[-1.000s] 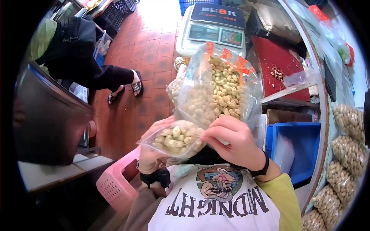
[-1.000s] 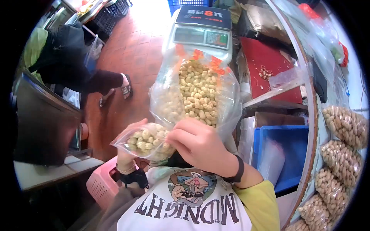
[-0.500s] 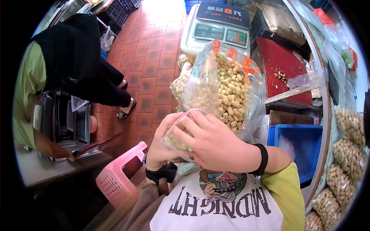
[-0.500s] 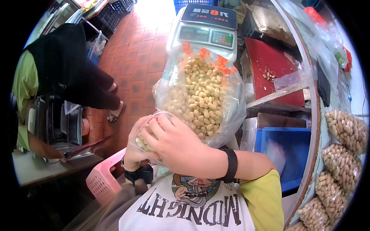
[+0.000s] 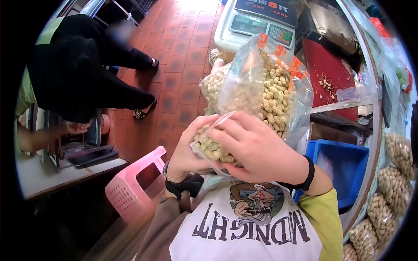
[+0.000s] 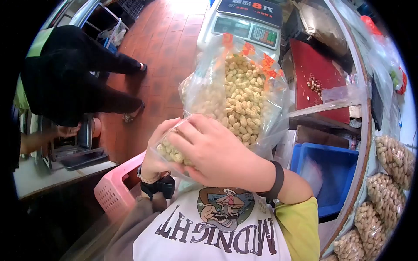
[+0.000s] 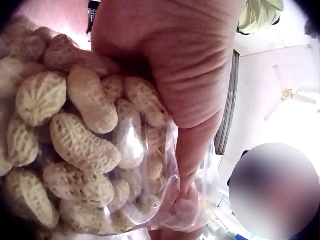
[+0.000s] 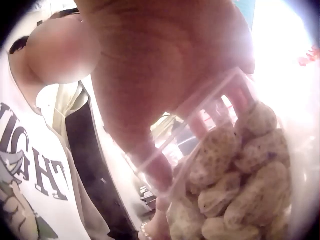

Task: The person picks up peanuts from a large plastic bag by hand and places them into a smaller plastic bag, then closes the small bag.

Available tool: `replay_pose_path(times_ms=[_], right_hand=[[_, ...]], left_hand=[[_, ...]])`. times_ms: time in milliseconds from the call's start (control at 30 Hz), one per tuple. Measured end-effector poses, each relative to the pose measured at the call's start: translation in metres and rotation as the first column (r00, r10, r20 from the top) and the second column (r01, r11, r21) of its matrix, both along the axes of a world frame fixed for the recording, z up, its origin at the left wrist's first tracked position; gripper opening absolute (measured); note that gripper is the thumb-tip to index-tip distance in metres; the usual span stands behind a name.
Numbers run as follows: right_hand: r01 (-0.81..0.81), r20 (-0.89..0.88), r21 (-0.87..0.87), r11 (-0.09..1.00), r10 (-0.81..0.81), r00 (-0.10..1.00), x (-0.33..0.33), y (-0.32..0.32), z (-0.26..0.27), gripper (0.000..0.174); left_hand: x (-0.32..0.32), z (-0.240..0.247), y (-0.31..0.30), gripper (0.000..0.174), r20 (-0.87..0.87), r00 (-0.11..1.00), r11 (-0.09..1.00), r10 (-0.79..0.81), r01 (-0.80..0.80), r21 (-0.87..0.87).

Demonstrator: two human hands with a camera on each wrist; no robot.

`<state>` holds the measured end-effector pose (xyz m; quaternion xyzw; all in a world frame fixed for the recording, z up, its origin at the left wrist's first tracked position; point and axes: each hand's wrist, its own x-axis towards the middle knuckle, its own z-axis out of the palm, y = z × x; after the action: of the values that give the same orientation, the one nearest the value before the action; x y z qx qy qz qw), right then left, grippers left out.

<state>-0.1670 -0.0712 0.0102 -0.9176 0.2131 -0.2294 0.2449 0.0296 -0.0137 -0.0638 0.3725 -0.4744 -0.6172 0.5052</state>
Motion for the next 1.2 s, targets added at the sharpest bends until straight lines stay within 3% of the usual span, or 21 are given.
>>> replay_pose_path(times_ms=[233,333,533,600,733,800,933,1000,1133,1200], right_hand=[[-0.102,-0.005,-0.021,0.995,0.102,0.995,0.007,-0.002,-0.013,0.052],[-0.109,0.044,-0.101,0.989,0.114,0.993,0.011,-0.004,-0.018,0.04],[-0.039,0.027,-0.207,0.977,0.046,0.999,0.013,0.001,-0.018,0.033],[0.001,0.018,-0.294,0.956,0.004,1.0,0.016,0.002,-0.026,0.031],[-0.065,-0.125,-0.213,0.975,0.038,0.991,0.013,0.004,-0.025,0.034],[-0.052,-0.139,-0.221,0.974,0.021,0.99,0.013,0.005,-0.026,0.03],[-0.016,0.011,-0.134,0.991,0.018,1.0,0.004,0.0,-0.019,0.025],[0.051,0.204,0.026,0.998,-0.055,0.977,-0.004,-0.007,-0.013,0.024],[0.359,0.305,0.313,0.879,-0.451,0.839,-0.03,-0.015,0.007,0.018],[0.433,0.299,0.266,0.862,-0.5,0.813,-0.042,-0.028,0.003,0.019]], left_hand=[[0.003,-0.006,-0.001,0.096,0.094,0.994,0.997,-0.056,0.06,-0.043],[0.002,-0.008,-0.002,0.097,0.093,0.995,0.998,-0.034,0.039,-0.043],[0.004,-0.003,-0.007,0.1,0.056,0.996,0.994,-0.07,0.074,-0.08],[0.005,-0.002,-0.007,0.1,0.125,0.989,0.993,-0.081,0.091,-0.076],[0.005,-0.004,-0.009,0.099,0.162,0.985,0.99,-0.064,0.083,-0.112],[0.006,-0.006,-0.011,0.108,0.266,0.962,0.977,-0.065,0.116,-0.179],[0.004,-0.009,-0.007,0.094,0.211,0.976,0.988,-0.058,0.086,-0.128],[0.0,-0.007,-0.004,0.09,0.05,0.998,0.999,-0.032,0.031,0.02],[-0.002,-0.009,-0.006,0.087,0.034,0.999,0.998,-0.025,0.027,-0.06],[-0.002,-0.01,-0.005,0.087,0.052,0.999,0.998,-0.012,0.015,-0.055]])
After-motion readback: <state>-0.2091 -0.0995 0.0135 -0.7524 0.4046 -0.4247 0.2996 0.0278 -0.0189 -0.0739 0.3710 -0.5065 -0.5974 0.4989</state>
